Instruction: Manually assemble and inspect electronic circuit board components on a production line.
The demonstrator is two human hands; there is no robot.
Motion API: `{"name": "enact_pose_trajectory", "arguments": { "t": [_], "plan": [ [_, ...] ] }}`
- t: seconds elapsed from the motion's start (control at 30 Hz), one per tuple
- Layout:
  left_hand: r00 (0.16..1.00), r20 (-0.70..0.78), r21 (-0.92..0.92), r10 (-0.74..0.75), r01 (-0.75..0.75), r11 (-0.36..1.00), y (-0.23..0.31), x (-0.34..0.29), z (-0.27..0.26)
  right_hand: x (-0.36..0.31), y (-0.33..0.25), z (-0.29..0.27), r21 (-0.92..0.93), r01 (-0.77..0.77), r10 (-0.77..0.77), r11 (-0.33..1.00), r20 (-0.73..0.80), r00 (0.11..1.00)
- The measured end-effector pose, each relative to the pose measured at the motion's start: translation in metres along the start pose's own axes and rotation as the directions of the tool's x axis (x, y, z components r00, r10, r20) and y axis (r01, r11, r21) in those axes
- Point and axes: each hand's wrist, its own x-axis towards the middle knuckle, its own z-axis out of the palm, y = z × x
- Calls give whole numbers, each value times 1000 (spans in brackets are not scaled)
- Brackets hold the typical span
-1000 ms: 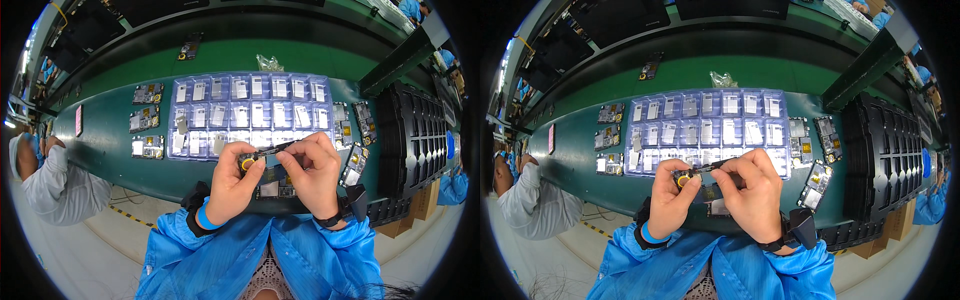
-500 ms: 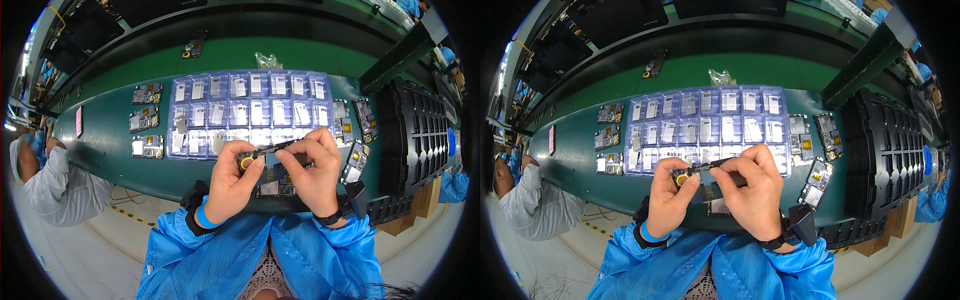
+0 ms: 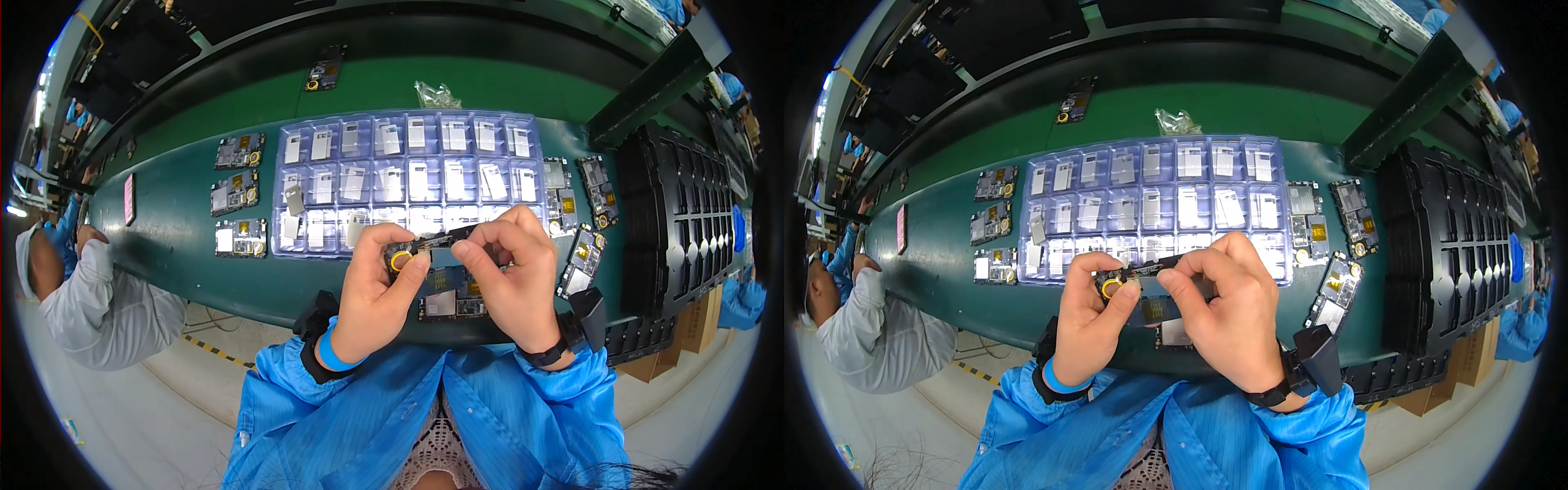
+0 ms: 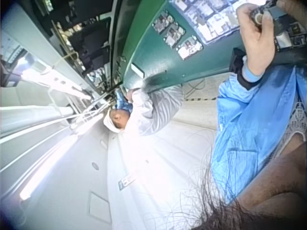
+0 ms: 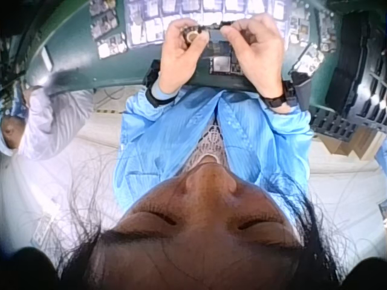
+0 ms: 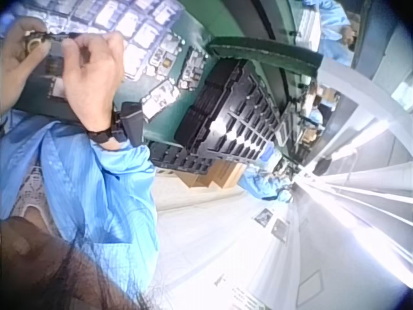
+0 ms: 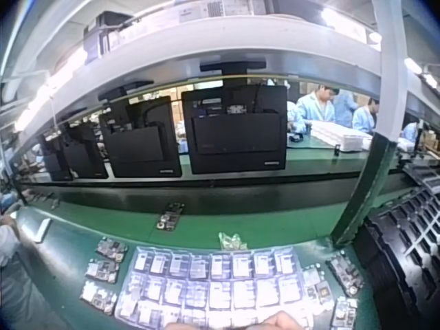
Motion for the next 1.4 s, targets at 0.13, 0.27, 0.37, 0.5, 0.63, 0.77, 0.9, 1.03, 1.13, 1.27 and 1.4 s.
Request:
{"name": "enact_pose_trajectory", "arguments": {
  "t": [0.13, 0.27, 0.37, 0.5, 0.63, 0.77, 0.9, 1.03, 1.13, 1.27, 1.4],
  "plan": [
    [1000, 7, -19, 11, -10, 1000, 1, 0, 1, 0, 0, 0, -13, -20, 19, 1000, -12, 1000],
    [1000, 14, -16, 7, -7, 1000, 1, -1, 0, 0, -2, 2, 9, -36, 36, 999, -35, 999],
    [1000, 6, -14, 13, -13, 1000, 0, 0, 1, 0, -1, 2, -17, -24, 23, 1000, -46, 999],
    [1000, 2, -38, -5, 5, 999, 1, -1, 1, -1, -2, 2, -22, -3, 1, 1000, -66, 998],
    [1000, 2, -38, 0, 0, 999, 2, -1, 2, -2, -1, 2, -5, 10, -10, 1000, -72, 997],
    [1000, -3, -42, -6, 6, 999, 2, -1, 2, -1, 0, 3, 3, 8, -7, 1000, -79, 997],
    [1000, 1, -25, 2, -2, 1000, 1, 0, 3, -1, 5, 4, 3, 11, -11, 1000, -99, 995],
    [1000, -9, -57, 6, -6, 998, 1, -1, 3, 8, 3, -1, -386, 199, -306, 901, -236, 922],
    [1000, 2, -62, 4, -4, 998, 3, -2, 3, 5, 11, 0, -38, 161, -164, 986, -118, 979],
    [999, -12, -67, -39, 38, 997, 9, -3, 6, -2, 10, -1, 130, -49, 49, 990, 1, 999],
    [995, 55, -40, -81, 84, 996, 8, -4, 1, -4, 10, -2, 116, -28, 30, 993, -17, 999]
  ]
}}
